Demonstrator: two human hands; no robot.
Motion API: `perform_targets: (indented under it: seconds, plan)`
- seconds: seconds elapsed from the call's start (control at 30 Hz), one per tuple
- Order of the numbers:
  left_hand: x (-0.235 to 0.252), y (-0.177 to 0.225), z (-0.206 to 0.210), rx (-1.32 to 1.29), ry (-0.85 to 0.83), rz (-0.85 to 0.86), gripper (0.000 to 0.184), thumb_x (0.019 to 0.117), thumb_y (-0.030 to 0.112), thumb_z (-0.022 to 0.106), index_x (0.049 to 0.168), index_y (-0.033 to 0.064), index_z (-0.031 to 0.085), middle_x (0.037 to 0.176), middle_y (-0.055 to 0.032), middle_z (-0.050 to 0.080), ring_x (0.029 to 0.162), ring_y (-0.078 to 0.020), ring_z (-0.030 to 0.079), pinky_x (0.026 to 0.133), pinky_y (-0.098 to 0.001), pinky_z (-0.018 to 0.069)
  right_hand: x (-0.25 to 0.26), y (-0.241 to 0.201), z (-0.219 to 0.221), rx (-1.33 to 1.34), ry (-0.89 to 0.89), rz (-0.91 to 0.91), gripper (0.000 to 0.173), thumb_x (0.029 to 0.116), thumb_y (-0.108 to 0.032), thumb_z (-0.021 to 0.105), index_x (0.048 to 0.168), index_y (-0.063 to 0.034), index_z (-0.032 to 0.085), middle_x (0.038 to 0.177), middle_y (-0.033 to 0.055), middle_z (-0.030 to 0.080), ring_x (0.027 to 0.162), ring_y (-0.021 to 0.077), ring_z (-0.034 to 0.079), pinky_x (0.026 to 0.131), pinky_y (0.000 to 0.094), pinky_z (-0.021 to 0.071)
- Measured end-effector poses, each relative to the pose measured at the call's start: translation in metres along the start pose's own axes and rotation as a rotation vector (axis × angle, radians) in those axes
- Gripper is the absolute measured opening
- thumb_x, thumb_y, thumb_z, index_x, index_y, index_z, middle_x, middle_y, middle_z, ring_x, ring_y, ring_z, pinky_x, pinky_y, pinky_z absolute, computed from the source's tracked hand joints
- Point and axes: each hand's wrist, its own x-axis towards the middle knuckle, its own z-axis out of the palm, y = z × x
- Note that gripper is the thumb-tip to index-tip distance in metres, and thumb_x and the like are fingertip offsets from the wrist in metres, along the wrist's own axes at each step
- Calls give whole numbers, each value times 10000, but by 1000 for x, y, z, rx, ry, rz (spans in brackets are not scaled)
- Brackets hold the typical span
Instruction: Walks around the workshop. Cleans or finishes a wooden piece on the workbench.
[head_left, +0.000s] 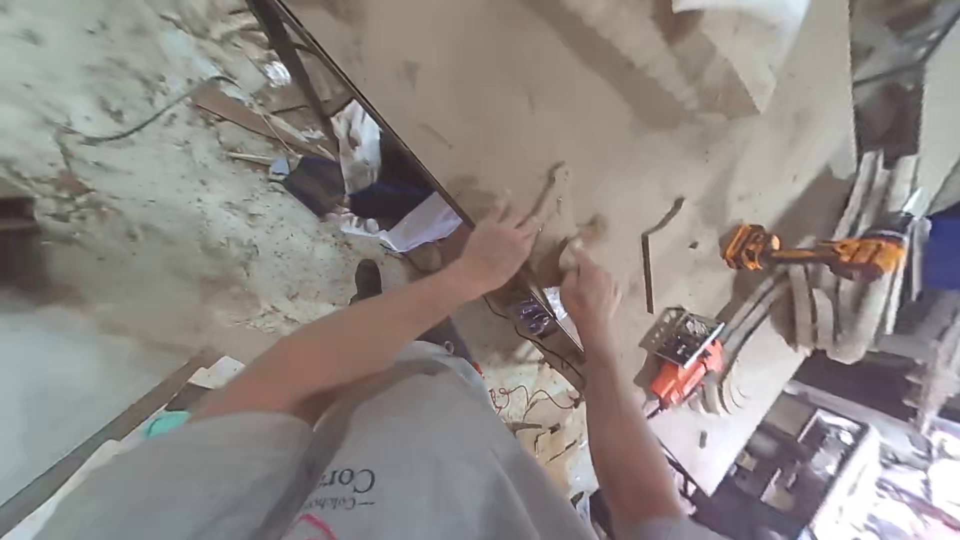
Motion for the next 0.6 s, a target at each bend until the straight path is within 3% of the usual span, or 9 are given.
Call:
perform_targets:
  seconds: [0.07, 0.1, 0.17, 0.23, 0.3, 0.33, 0.43, 0.5, 0.6]
  plan:
    - [0, -5, 4, -25, 17, 1, 368, 979, 33, 599, 1329, 118, 672, 1437, -37, 611, 1382, -303, 507, 1214, -632, 230, -45, -5, 5, 344, 1, -84, 364, 951, -133, 483, 1212, -102, 734, 979, 87, 760, 887, 197, 727, 782, 452, 587]
    - [-3, -7, 6, -83, 9, 13, 345, 997, 75, 591, 1323, 142, 682, 1439, -17, 613, 1404, -292, 490, 1217, -631, 222, -72, -8, 8, 551, -2, -42, 294, 910, -100, 515, 1107, -54, 728, 906, 39, 738, 821, 112, 707, 741, 366, 594]
    - [-3, -23, -8, -264, 57, 29, 348, 1008, 122, 559, 1324, 177, 695, 1465, 18, 601, 1454, -258, 439, 1233, -609, 184, -99, -24, 7, 858, 60, 76, 224, 831, -48, 564, 1005, -32, 704, 820, -11, 728, 740, 57, 701, 676, 303, 610]
    - [-21, -43, -35, -385, 333, -5, 349, 982, 94, 527, 1251, 166, 737, 1419, -6, 641, 1415, -247, 500, 1229, -570, 254, -98, -39, -6, 913, 144, 66, 256, 789, -28, 585, 1032, -31, 667, 850, -27, 729, 757, 36, 704, 676, 275, 618]
    - [-53, -74, -67, -413, 659, -126, 320, 933, 47, 540, 1139, 122, 774, 1302, -102, 698, 1298, -292, 588, 1142, -527, 391, -78, -54, -23, 711, 187, -111, 379, 794, -83, 623, 1166, -13, 636, 1035, 20, 736, 891, 62, 707, 762, 301, 609]
    - [-71, -94, -81, -413, 736, -237, 314, 928, 30, 540, 1131, 107, 767, 1305, -133, 687, 1294, -296, 587, 1124, -497, 427, -60, -68, -31, 560, 190, -178, 404, 823, -137, 656, 1214, -35, 630, 1114, 49, 737, 935, 105, 714, 783, 354, 607]
    - [-132, -146, -91, -440, 775, -516, 363, 953, 24, 492, 1248, 69, 698, 1490, -150, 542, 1376, -243, 526, 1117, -405, 466, -11, -124, -36, 188, 157, -308, 478, 864, -160, 706, 1321, -79, 593, 1111, 152, 697, 935, 326, 692, 723, 577, 565]
    - [-173, -160, -75, -470, 741, -656, 395, 966, 49, 457, 1314, 41, 644, 1509, -168, 511, 1320, -234, 562, 1065, -378, 493, 11, -158, -23, 38, 97, -371, 456, 870, -148, 703, 1307, -74, 597, 1109, 193, 669, 941, 383, 678, 697, 588, 549]
    - [-236, -167, -37, -482, 664, -791, 379, 995, 66, 451, 1331, 10, 616, 1510, -197, 497, 1318, -269, 560, 1082, -407, 484, 28, -185, 7, -96, -40, -331, 406, 885, -174, 642, 1288, -126, 618, 1121, 167, 678, 970, 369, 690, 746, 583, 558]
